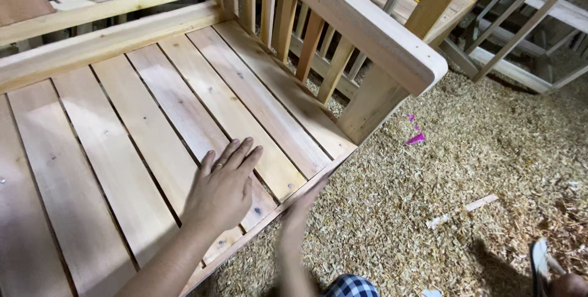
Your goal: The person sands the slatted seat of an unfinished wooden bench, rubbing a sanding block by hand across the wood slats and edges. They work over different sections of the seat, occasionally running a bare hand over the surface, and continue sanding along the front edge.
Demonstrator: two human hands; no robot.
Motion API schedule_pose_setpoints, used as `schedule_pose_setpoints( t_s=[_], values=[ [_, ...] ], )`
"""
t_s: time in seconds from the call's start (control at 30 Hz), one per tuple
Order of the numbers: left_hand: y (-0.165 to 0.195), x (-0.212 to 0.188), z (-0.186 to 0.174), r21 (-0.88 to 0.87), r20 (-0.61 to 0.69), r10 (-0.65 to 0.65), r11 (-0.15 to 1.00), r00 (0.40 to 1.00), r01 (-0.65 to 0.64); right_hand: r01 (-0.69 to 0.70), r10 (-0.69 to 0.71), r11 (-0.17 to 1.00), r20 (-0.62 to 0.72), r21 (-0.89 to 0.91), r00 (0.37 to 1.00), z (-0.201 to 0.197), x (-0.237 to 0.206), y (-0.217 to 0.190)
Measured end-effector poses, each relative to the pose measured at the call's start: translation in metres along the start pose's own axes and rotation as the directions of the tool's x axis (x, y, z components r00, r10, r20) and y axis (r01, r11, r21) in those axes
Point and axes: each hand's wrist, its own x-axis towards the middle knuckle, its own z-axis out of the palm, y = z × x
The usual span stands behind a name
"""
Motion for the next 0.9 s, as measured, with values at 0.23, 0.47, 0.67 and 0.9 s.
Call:
schedule_pose_setpoints(
  t_s=[0.23, 0.47, 0.67, 0.9],
  values=[
    [0.0, 0.001, 0.005, -0.051, -0.027, -0.007, 0.999, 1.0, 0.006, -0.496, 0.608, 0.751, -0.163, 0.437, 0.777, 0.033, -0.015, -0.028],
    [-0.005, 0.003, 0.012, -0.045, -0.016, 0.031, 0.998, 0.999, -0.032, -0.32, 0.329, 0.943, -0.115, 0.086, 0.937, 0.022, 0.002, -0.037],
    [-0.006, 0.005, 0.012, -0.037, -0.027, 0.042, 0.998, 0.999, -0.042, 0.062, -0.074, 0.894, -0.012, -0.444, 0.997, -0.008, 0.005, -0.017],
    [0.003, -0.002, 0.002, -0.179, -0.2, 0.053, 0.98, 0.978, -0.09, 0.124, -0.147, 0.943, -0.053, -0.309, 0.988, -0.024, -0.021, -0.002]
  ],
)
